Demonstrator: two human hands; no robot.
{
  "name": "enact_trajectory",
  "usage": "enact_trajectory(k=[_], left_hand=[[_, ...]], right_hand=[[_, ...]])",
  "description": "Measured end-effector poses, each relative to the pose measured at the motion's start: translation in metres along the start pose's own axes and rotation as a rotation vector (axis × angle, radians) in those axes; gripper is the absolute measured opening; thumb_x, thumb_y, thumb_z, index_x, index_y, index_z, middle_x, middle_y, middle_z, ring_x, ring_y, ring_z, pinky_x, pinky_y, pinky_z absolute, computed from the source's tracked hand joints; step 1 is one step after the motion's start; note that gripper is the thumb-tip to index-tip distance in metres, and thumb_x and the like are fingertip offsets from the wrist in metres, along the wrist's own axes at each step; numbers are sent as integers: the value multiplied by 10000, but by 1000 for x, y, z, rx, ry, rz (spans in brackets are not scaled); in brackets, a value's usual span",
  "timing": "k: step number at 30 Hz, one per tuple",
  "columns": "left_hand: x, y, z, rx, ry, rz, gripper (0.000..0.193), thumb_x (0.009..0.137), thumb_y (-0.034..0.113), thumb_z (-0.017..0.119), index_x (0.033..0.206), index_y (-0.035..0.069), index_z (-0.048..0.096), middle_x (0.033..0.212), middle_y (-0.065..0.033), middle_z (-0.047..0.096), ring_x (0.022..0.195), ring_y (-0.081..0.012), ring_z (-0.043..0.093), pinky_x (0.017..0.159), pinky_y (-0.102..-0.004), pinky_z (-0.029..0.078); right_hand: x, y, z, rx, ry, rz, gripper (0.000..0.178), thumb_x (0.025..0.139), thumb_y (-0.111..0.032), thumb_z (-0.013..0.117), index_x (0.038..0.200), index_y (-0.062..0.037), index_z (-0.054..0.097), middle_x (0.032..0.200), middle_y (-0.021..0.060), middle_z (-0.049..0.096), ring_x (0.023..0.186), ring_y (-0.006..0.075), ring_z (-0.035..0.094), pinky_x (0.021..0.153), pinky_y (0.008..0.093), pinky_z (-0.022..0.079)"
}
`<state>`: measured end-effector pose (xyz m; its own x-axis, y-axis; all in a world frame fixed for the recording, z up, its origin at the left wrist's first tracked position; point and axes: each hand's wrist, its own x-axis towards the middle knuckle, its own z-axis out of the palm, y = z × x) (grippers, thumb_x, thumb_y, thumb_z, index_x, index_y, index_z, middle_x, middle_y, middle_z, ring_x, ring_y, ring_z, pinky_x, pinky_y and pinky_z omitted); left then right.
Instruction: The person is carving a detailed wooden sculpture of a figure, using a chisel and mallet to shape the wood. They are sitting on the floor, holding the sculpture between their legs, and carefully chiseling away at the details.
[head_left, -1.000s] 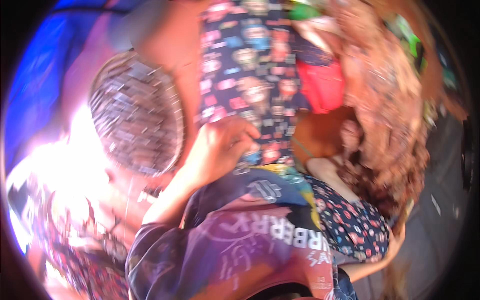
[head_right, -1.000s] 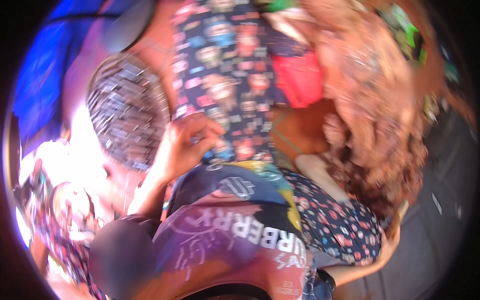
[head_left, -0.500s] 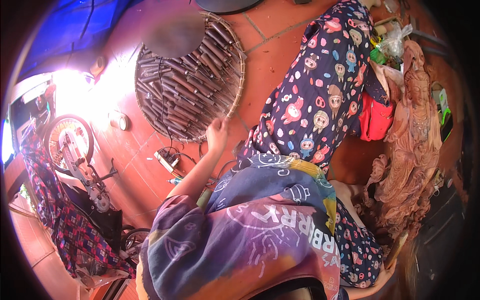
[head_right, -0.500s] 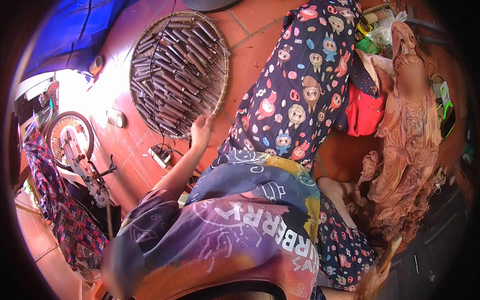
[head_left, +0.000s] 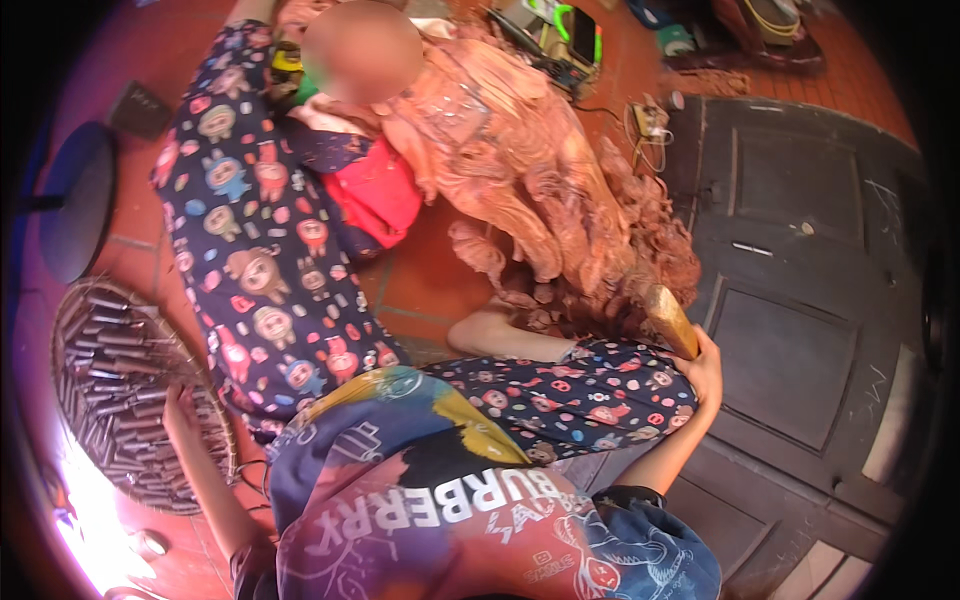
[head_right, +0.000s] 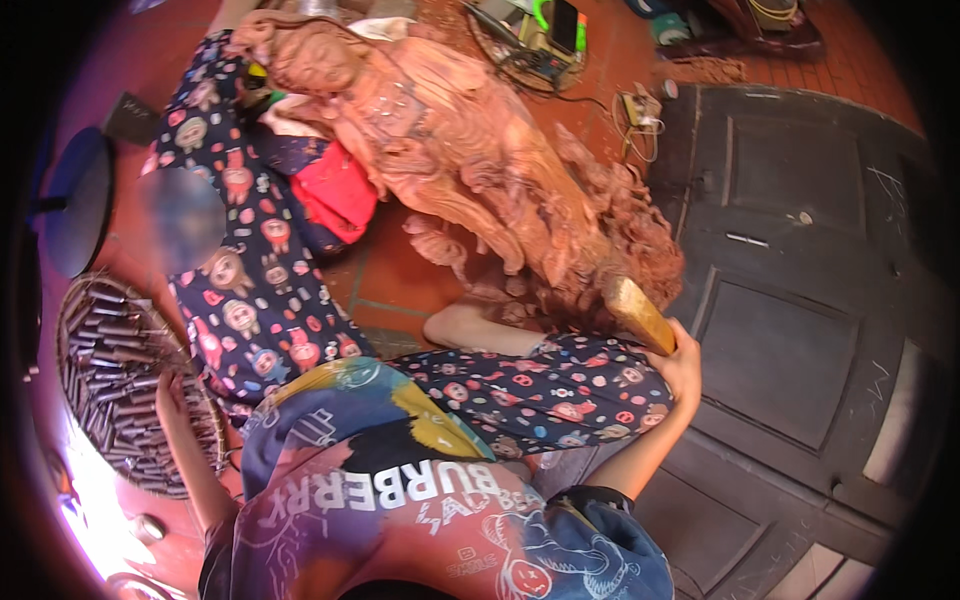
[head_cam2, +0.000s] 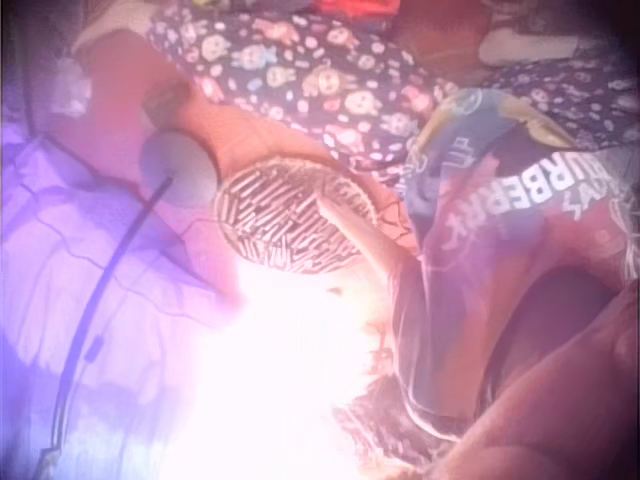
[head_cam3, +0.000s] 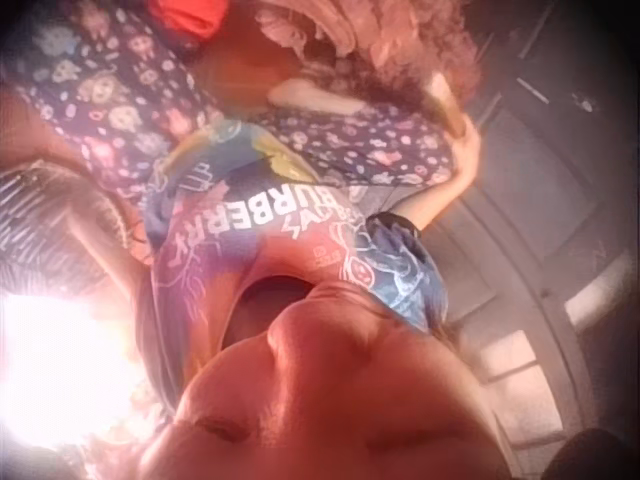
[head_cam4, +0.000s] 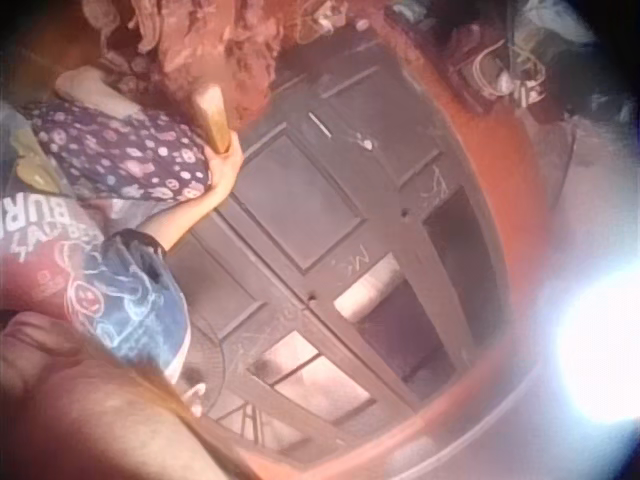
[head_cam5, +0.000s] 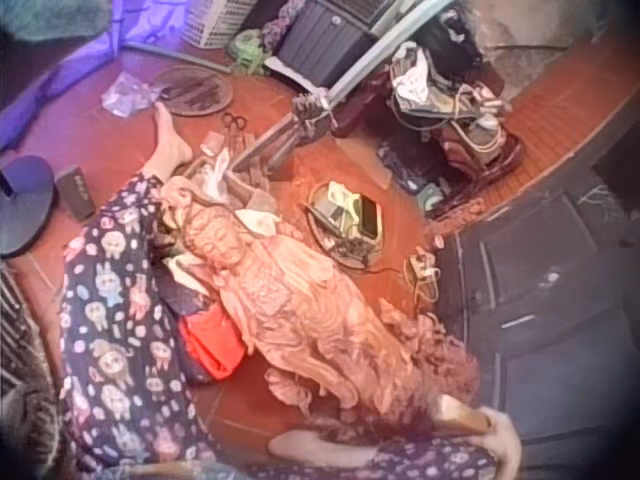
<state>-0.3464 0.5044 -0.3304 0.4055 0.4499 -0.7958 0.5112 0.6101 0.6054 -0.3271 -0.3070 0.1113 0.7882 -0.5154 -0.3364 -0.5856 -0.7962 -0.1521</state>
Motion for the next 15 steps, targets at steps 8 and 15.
enact_trajectory(k=[8, 15], left_hand=[[-213, 99, 184, 288, -164, 218, 184, 948, 213, 581, 910, 34, 601, 998, -189, 665, 936, -229, 662, 781, -299, 560], [-349, 109, 384, 977, -1441, 804, 187, 736, 98, 727, 904, 24, 695, 775, -90, 692, 650, -246, 670, 624, -332, 510]], right_hand=[[-16, -9, 3, -3, 18, 66, 396, 633, -57, 835, 948, 1, 602, 779, 78, 646, 721, 109, 526, 706, 283, 463], [-5, -15, -1, -6, -8, 122, 401, 616, -44, 838, 944, 2, 611, 774, 87, 669, 722, 116, 577, 700, 292, 477]])
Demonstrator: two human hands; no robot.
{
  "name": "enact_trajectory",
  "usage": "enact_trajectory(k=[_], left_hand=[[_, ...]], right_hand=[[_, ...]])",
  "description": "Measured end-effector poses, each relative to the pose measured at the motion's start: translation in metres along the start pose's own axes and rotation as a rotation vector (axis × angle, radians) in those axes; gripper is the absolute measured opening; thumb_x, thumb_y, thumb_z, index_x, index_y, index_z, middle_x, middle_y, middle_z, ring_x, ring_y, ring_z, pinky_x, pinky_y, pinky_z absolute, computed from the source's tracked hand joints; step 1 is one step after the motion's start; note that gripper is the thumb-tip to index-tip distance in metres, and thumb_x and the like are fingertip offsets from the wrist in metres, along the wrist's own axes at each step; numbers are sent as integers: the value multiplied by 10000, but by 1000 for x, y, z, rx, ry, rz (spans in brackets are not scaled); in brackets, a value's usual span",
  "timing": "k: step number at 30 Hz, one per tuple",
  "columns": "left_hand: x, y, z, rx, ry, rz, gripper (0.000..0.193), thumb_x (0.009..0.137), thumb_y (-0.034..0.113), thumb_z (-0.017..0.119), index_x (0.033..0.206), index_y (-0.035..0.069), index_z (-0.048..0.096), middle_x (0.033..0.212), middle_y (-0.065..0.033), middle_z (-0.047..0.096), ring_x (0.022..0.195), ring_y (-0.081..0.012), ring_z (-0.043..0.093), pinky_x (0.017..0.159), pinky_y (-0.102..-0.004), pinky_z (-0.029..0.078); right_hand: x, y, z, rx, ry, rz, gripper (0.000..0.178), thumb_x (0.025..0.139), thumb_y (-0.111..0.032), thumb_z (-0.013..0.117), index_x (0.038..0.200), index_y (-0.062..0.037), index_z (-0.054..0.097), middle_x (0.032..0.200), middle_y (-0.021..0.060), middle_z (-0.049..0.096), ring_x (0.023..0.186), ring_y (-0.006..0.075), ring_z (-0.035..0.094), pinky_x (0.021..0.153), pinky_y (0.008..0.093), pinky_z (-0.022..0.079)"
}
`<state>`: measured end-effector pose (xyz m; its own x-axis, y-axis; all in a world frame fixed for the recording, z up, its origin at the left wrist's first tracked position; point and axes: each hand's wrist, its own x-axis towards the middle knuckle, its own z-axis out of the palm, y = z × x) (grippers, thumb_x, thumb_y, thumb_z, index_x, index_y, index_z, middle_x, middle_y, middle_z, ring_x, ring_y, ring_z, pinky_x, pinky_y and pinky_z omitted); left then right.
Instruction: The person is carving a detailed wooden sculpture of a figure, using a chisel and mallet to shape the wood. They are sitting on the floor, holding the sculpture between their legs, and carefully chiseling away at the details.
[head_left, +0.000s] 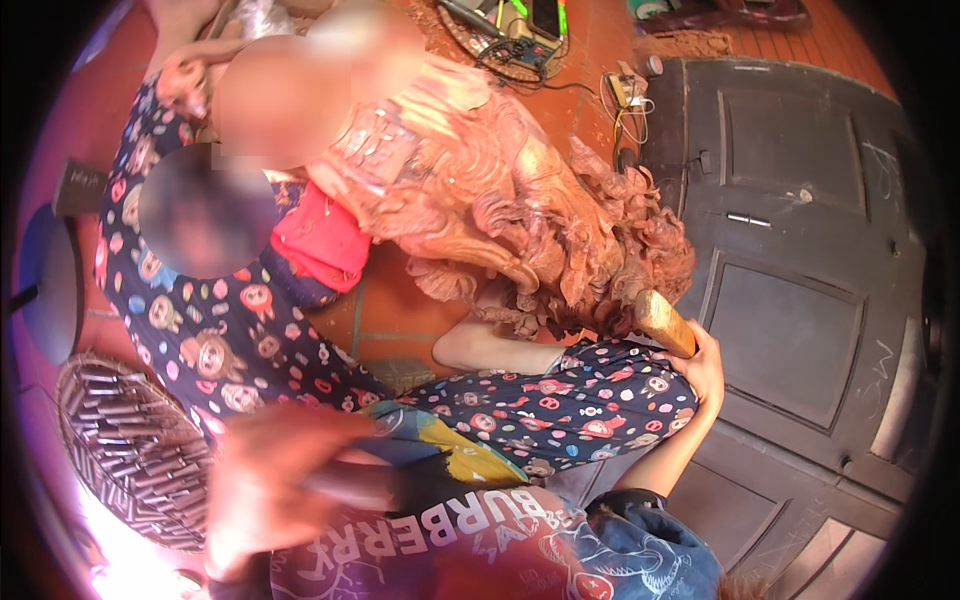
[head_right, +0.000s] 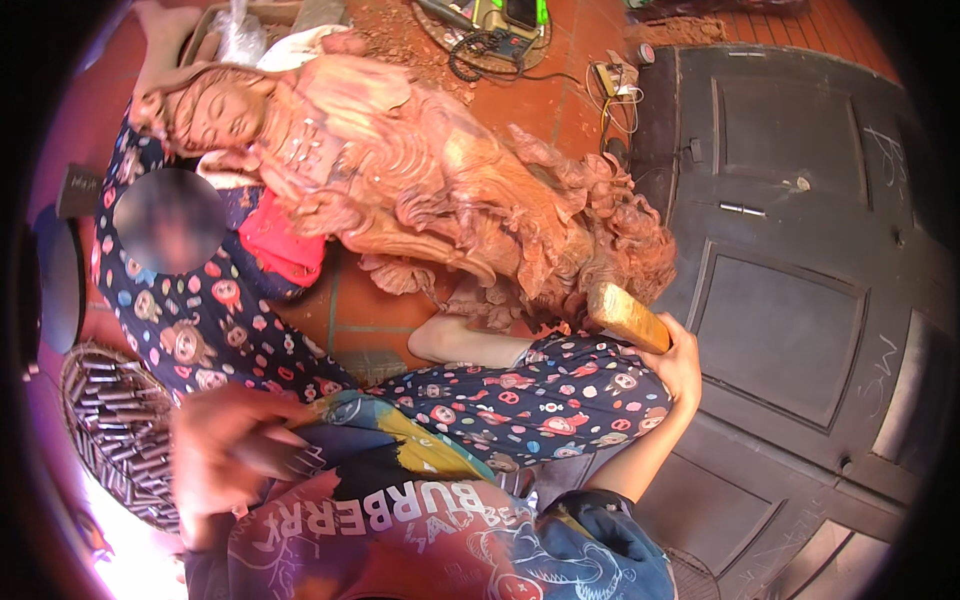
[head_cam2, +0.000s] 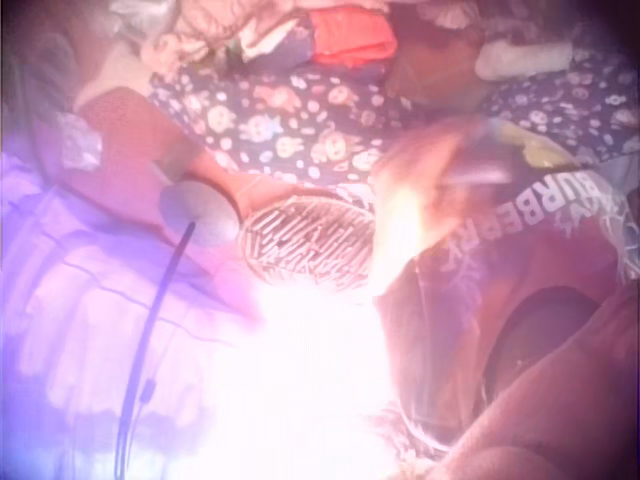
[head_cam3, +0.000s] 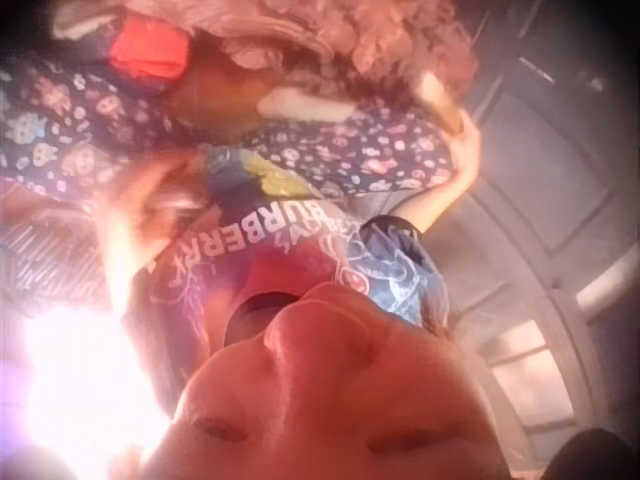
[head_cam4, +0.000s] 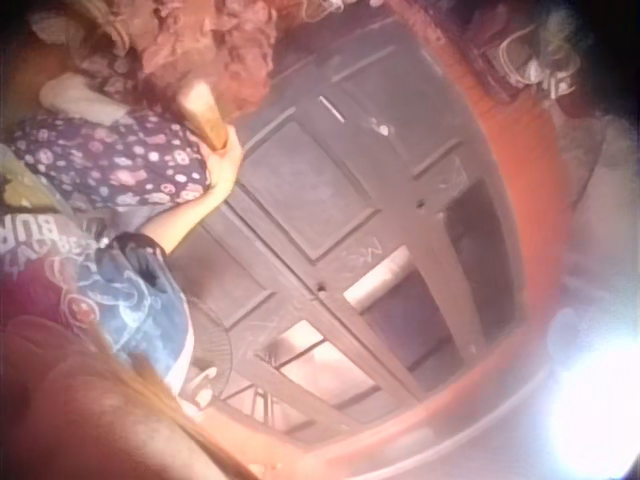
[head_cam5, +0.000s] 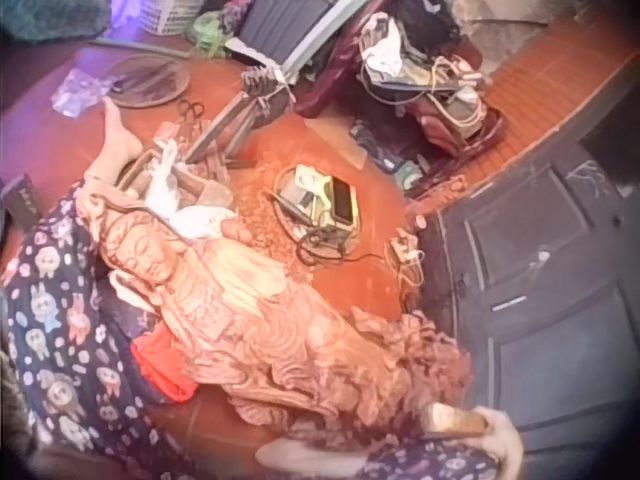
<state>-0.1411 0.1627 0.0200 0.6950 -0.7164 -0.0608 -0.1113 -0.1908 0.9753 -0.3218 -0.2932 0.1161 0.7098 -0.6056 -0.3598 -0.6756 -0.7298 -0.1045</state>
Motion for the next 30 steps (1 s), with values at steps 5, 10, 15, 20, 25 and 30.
enact_trajectory(k=[5, 10, 15, 20, 25, 30], left_hand=[[93, 51, 81, -92, -486, 733, 315, 861, 295, 595, 1110, 103, 578, 815, -12, 538, 684, -156, 580, 590, -267, 472], [136, 72, 123, -135, -151, 833, 253, 854, 364, 576, 928, 123, 589, 775, 22, 507, 649, -113, 520, 569, -230, 380], [153, 55, 142, -212, 222, 773, 428, 852, 512, 588, 657, 133, 547, 602, 19, 441, 493, -130, 451, 445, -262, 309], [173, 41, 146, -275, 258, 795, 453, 873, 488, 566, 616, 116, 528, 567, 12, 425, 457, -147, 421, 408, -282, 285], [179, 34, 151, -333, 280, 726, 451, 852, 490, 571, 610, 112, 524, 567, -6, 414, 466, -174, 434, 409, -300, 305], [183, 42, 149, -93, 333, 544, 372, 790, 398, 676, 595, 128, 512, 574, -11, 442, 485, -169, 477, 445, -281, 362]], right_hand=[[-5, 4, -6, -4, -10, 98, 381, 609, -20, 821, 931, 3, 619, 780, 97, 671, 734, 116, 592, 706, 302, 487], [-2, 17, 2, 118, -6, 102, 394, 585, 8, 808, 933, 16, 622, 803, 99, 674, 752, 116, 603, 710, 293, 491], [7, 13, 2, 79, -28, 60, 411, 558, 10, 811, 920, 20, 615, 816, 127, 659, 748, 204, 639, 710, 314, 491], [5, 4, -4, 49, -25, 74, 438, 536, 13, 815, 926, 21, 615, 831, 133, 663, 756, 225, 649, 716, 319, 493], [7, 3, -3, 96, -37, 111, 461, 529, -12, 835, 931, 18, 612, 825, 122, 664, 758, 211, 645, 717, 322, 492], [9, 4, -3, 116, -62, 177, 459, 534, -22, 842, 926, 14, 606, 805, 105, 660, 732, 194, 621, 714, 311, 487]])
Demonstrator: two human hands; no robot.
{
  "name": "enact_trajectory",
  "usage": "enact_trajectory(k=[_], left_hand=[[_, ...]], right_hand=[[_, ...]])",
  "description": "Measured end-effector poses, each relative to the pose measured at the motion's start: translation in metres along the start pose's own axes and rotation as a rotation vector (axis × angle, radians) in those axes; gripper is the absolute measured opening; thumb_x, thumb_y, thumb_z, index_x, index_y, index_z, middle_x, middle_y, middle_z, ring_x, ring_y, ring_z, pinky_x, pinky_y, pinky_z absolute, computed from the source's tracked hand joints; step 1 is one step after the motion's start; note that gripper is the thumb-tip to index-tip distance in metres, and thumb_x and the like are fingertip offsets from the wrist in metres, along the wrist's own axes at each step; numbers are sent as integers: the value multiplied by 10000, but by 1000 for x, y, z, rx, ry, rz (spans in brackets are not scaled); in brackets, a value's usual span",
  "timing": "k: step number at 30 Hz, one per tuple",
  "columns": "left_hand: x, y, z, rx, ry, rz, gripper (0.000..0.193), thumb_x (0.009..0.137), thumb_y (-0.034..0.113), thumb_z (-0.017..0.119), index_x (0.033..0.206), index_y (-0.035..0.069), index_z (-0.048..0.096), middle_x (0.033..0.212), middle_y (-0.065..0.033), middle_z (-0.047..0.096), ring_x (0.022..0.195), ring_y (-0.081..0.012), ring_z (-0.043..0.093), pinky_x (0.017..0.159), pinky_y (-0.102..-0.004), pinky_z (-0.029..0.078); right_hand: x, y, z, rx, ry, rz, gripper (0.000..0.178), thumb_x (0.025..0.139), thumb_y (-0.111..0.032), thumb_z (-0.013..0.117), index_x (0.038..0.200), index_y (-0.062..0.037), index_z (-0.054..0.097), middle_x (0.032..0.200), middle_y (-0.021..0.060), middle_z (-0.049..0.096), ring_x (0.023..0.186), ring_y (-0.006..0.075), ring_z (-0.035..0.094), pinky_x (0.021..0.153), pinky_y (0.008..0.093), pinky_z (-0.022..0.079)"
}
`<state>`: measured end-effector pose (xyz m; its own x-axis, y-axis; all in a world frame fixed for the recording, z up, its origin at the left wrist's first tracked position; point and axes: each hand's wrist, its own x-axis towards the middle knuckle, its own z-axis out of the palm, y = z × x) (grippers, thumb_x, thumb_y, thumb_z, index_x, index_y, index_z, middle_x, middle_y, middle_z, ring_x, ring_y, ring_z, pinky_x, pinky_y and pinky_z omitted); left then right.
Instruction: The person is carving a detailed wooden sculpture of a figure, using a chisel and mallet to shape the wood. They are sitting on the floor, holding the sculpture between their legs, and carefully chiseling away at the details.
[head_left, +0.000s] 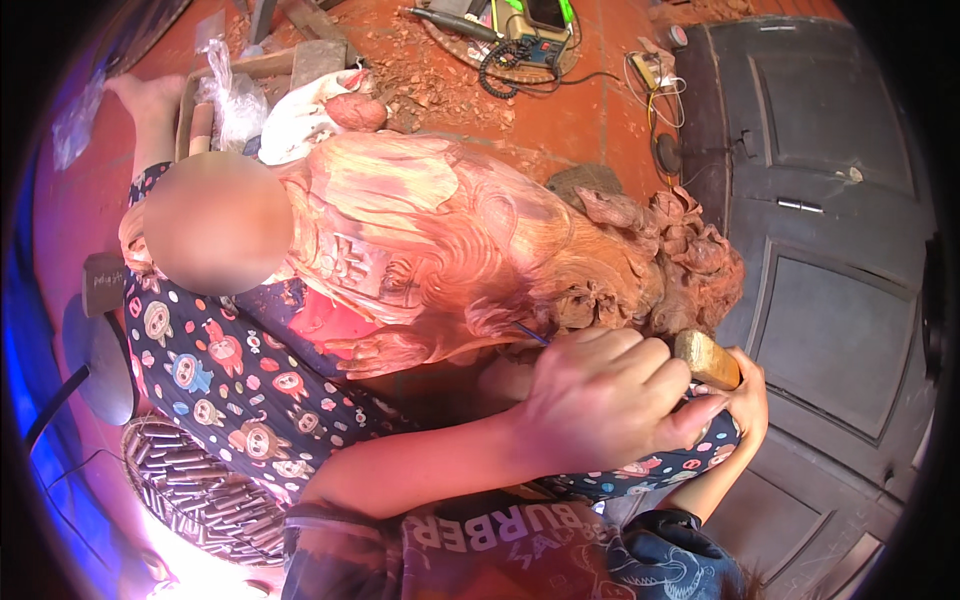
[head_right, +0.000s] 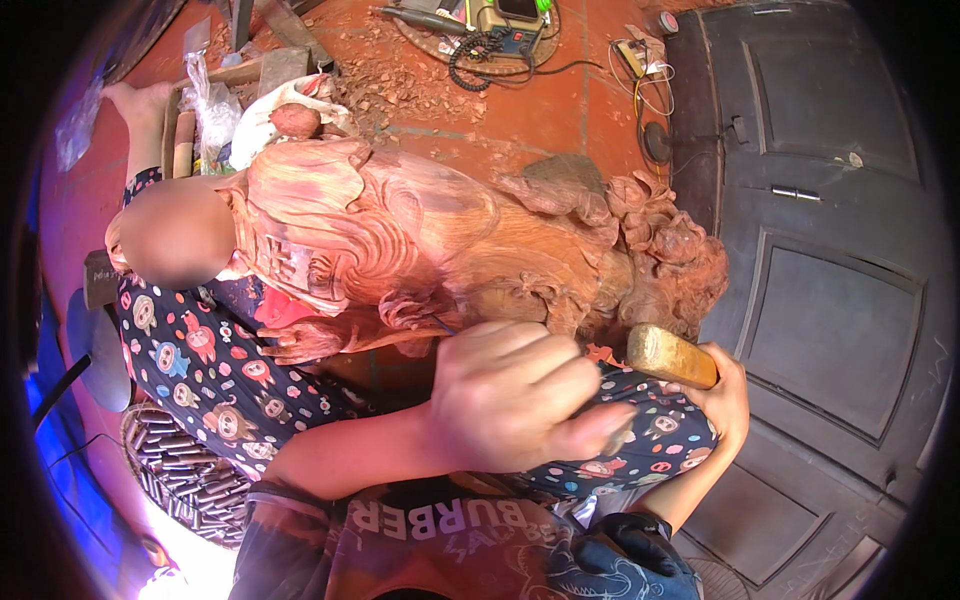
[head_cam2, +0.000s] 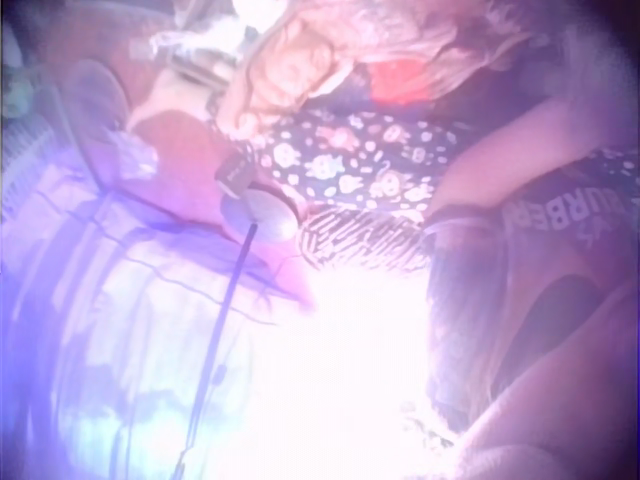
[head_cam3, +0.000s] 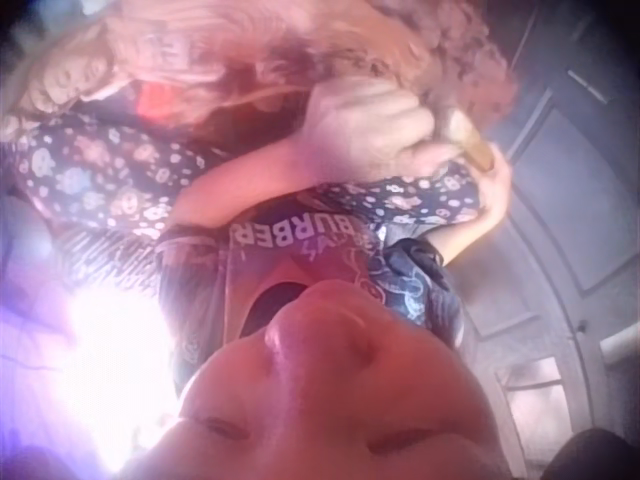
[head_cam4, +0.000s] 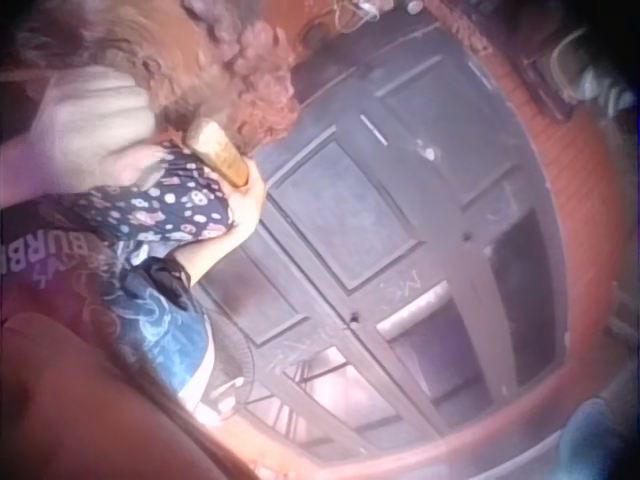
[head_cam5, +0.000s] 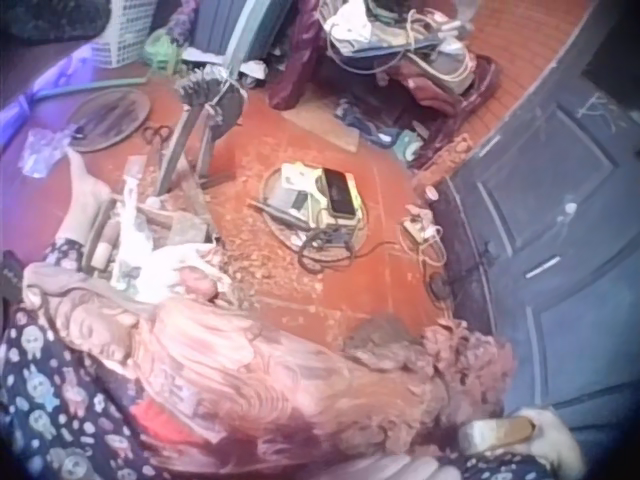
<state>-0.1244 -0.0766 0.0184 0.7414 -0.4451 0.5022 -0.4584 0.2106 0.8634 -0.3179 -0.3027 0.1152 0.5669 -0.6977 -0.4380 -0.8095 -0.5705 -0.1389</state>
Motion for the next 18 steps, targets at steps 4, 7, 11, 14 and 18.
enact_trajectory(k=[4, 7, 11, 14, 18], left_hand=[[-6, 21, 8, -115, 29, 113, 422, 838, 424, 639, 574, 147, 460, 580, 17, 432, 491, -131, 469, 448, -263, 360], [-3, 20, 7, -201, 122, 148, 431, 850, 435, 622, 577, 142, 463, 584, 21, 424, 487, -127, 450, 436, -261, 343], [-1, 10, 1, -266, 145, 159, 430, 873, 434, 586, 587, 132, 480, 593, 20, 416, 477, -132, 433, 424, -261, 330], [-6, 11, 0, -291, 135, 178, 427, 882, 424, 573, 590, 129, 472, 593, 17, 401, 488, -129, 428, 430, -257, 331], [-16, 23, 0, -353, 105, 213, 426, 870, 436, 576, 601, 126, 461, 596, 13, 380, 515, -123, 429, 439, -249, 321]], right_hand=[[-3, -1, 3, 65, 11, -39, 453, 536, -29, 845, 913, 7, 597, 763, 82, 647, 720, 145, 583, 705, 305, 477], [-4, -10, 3, 5, 47, -36, 443, 547, -23, 842, 913, 7, 594, 769, 74, 651, 727, 132, 580, 709, 300, 479], [-4, 13, 7, 158, 40, 36, 431, 562, -16, 836, 917, 10, 592, 772, 70, 654, 735, 127, 584, 714, 294, 480], [-4, -11, 6, 151, 41, 33, 428, 566, -8, 832, 920, 12, 591, 778, 67, 663, 743, 115, 590, 713, 287, 481], [0, -18, 5, 154, 27, 36, 423, 570, 6, 824, 925, 14, 592, 785, 64, 673, 753, 100, 594, 710, 279, 483]])
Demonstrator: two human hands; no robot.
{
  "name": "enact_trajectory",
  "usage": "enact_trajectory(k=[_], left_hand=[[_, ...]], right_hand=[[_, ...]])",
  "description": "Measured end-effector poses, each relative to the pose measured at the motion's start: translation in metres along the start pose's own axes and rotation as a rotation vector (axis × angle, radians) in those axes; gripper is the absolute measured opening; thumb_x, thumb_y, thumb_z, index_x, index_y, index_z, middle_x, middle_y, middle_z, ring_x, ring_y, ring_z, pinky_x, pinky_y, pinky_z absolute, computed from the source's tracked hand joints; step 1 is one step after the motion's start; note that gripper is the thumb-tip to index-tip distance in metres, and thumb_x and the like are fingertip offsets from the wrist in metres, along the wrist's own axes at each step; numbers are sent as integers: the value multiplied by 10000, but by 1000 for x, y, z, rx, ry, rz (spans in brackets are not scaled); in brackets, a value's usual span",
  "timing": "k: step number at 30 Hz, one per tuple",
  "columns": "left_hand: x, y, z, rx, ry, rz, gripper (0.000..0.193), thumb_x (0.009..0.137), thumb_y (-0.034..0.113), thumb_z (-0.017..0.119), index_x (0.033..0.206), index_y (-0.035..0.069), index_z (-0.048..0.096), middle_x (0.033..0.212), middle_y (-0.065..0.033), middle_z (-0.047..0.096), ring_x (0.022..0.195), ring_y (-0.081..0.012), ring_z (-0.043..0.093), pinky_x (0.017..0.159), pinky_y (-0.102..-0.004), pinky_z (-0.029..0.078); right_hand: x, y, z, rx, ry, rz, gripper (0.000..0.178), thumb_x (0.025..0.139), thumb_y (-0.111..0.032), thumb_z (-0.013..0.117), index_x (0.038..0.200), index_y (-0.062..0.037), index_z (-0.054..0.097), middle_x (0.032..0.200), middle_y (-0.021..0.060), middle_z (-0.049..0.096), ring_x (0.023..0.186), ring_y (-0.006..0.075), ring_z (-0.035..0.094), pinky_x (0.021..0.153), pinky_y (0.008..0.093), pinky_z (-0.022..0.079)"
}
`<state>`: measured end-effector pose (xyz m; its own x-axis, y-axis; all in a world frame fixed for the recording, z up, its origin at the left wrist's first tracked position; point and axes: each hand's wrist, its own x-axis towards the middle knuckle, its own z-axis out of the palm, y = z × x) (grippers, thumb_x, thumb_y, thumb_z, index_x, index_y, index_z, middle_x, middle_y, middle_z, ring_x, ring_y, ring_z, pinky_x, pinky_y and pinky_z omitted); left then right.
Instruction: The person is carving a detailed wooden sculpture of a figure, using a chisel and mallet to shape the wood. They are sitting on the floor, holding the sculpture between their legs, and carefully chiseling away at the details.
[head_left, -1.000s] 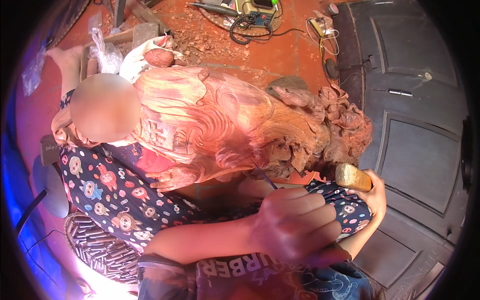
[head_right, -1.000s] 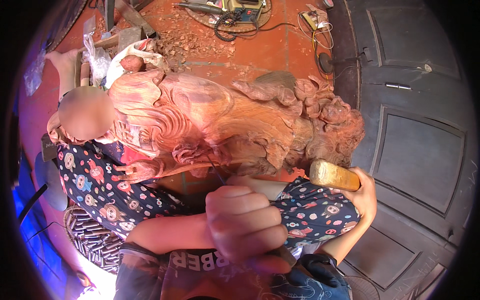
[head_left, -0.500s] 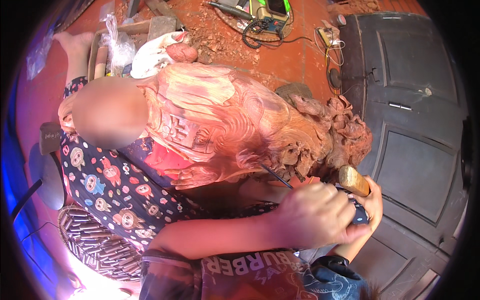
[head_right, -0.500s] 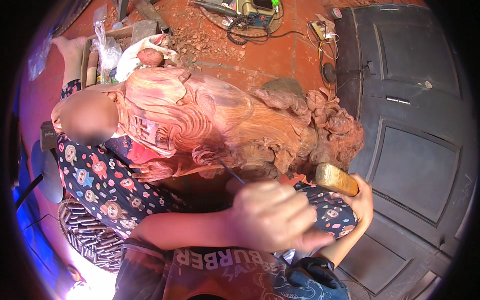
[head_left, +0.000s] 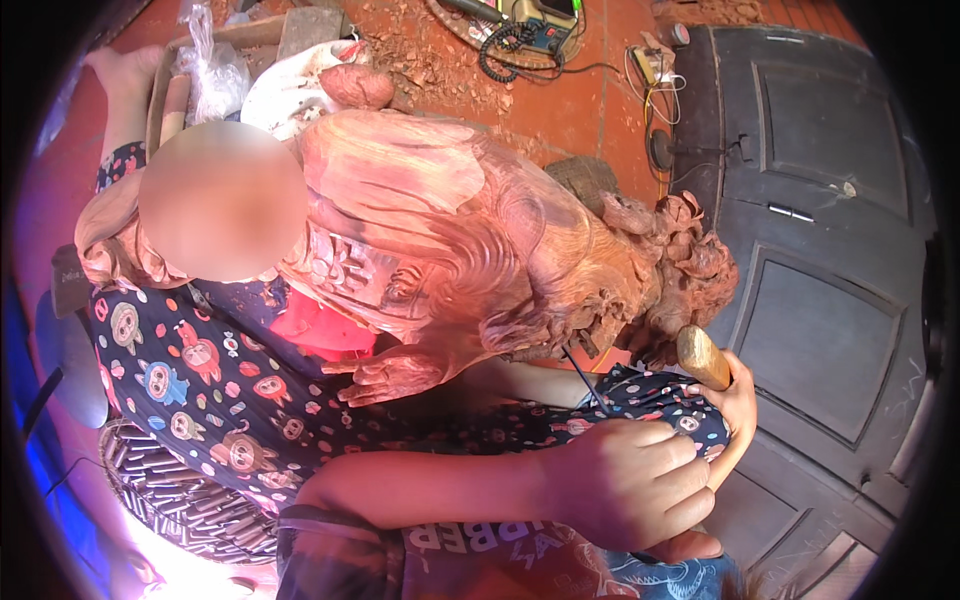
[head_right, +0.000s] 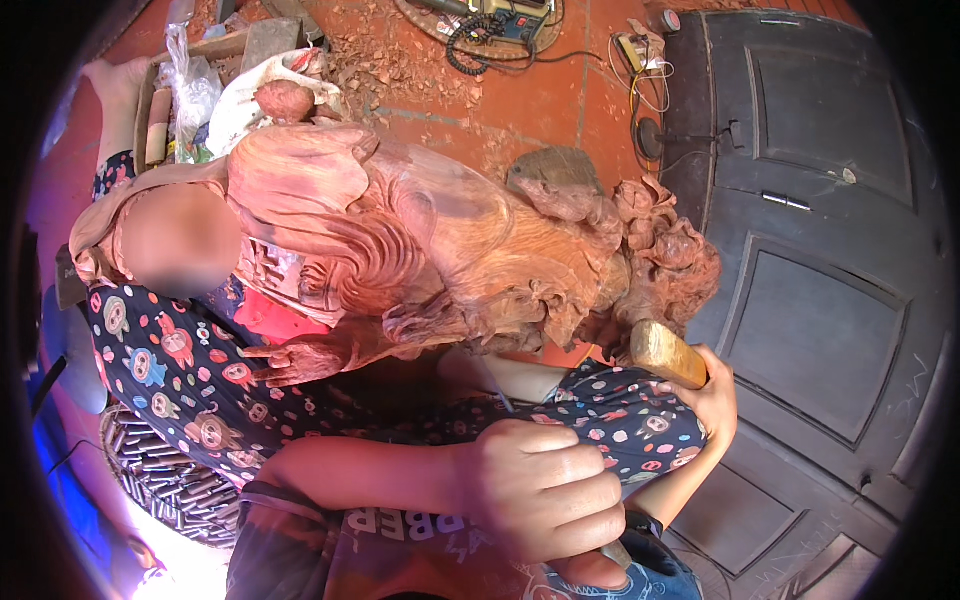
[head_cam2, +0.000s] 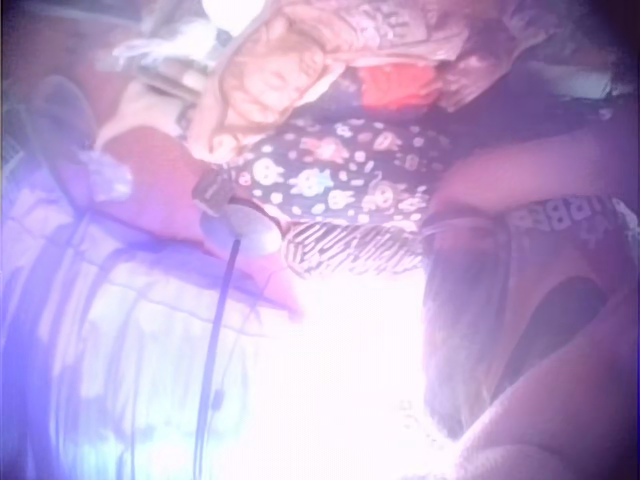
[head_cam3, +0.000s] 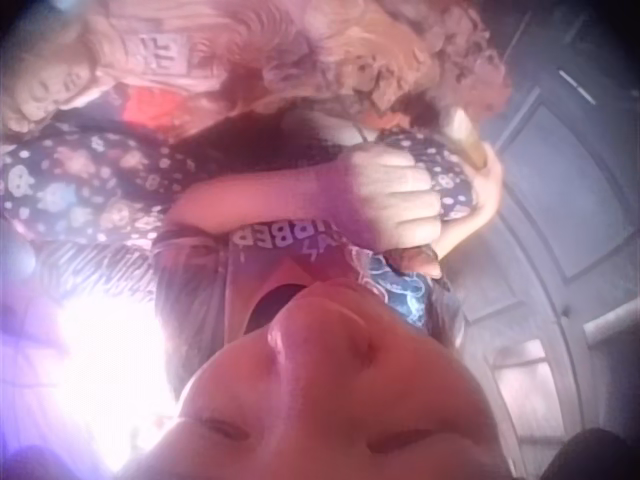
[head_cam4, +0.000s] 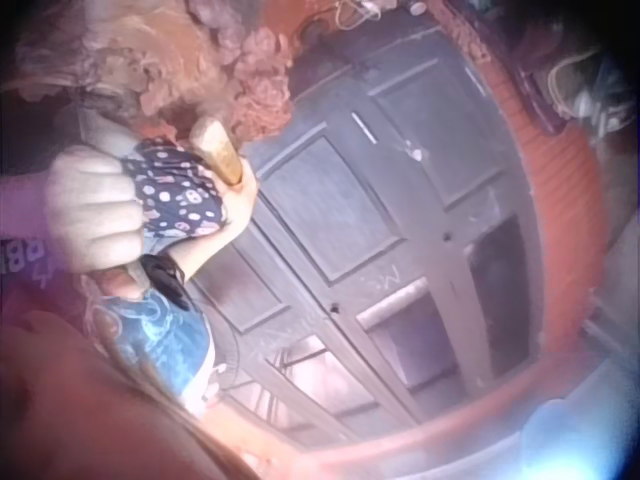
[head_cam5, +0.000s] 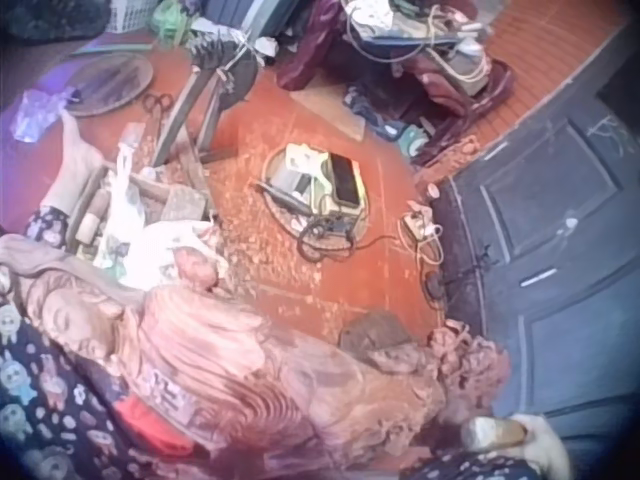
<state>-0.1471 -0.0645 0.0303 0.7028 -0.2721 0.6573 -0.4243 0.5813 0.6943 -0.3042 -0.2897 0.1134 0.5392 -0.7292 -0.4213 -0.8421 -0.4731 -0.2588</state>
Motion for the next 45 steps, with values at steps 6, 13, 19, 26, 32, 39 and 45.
enact_trajectory(k=[6, 13, 19, 26, 32, 39, 45], left_hand=[[-2, -14, -11, 17, 70, -14, 409, 852, 419, 593, 604, 122, 461, 602, 8, 378, 506, -132, 426, 435, -260, 320], [-12, -21, -16, -102, 117, 54, 417, 880, 392, 570, 598, 109, 450, 609, -9, 393, 505, -146, 432, 421, -277, 315], [-19, -17, -28, -227, 161, 97, 464, 944, 411, 468, 609, 91, 442, 615, -25, 396, 513, -169, 445, 418, -303, 324], [-22, -24, -34, -298, 149, 76, 350, 871, 337, 513, 631, 83, 491, 614, -31, 416, 507, -188, 472, 428, -317, 346], [-29, -32, -24, -200, 119, 129, 229, 712, 315, 604, 645, 109, 530, 646, -16, 474, 554, -185, 514, 462, -313, 406], [-24, -31, -20, -172, 149, 92, 168, 638, 253, 615, 632, 119, 513, 615, -9, 440, 530, -184, 498, 454, -305, 393], [-26, -35, -18, -136, 135, 107, 143, 682, 227, 595, 631, 120, 514, 607, -11, 442, 518, -188, 486, 456, -322, 383]], right_hand=[[8, 32, 1, -10, -7, -49, 396, 594, 5, 805, 929, 18, 594, 781, 64, 670, 748, 97, 589, 710, 279, 484], [1, 19, -3, 22, -43, 23, 382, 618, -6, 796, 943, 14, 597, 790, 22, 628, 743, 94, 547, 711, 272, 466], [4, 14, -6, -27, -104, 83, 432, 628, -47, 826, 990, 7, 597, 777, 5, 598, 727, 93, 534, 680, 265, 457], [-8, 35, -6, 101, 11, 66, 441, 660, -24, 799, 1037, 22, 574, 846, 24, 591, 723, 113, 613, 667, 269, 484], [-7, 50, -5, -12, -44, -39, 368, 814, -67, 626, 1159, 38, 554, 954, 29, 593, 847, 101, 550, 757, 262, 460], [-8, 34, -6, -1, -61, -72, 347, 758, -63, 685, 1079, 24, 583, 953, 41, 621, 868, 111, 561, 788, 271, 466], [-2, 22, -5, -19, -11, -36, 416, 624, -32, 838, 968, 11, 609, 820, 19, 642, 779, 100, 546, 745, 277, 467]])
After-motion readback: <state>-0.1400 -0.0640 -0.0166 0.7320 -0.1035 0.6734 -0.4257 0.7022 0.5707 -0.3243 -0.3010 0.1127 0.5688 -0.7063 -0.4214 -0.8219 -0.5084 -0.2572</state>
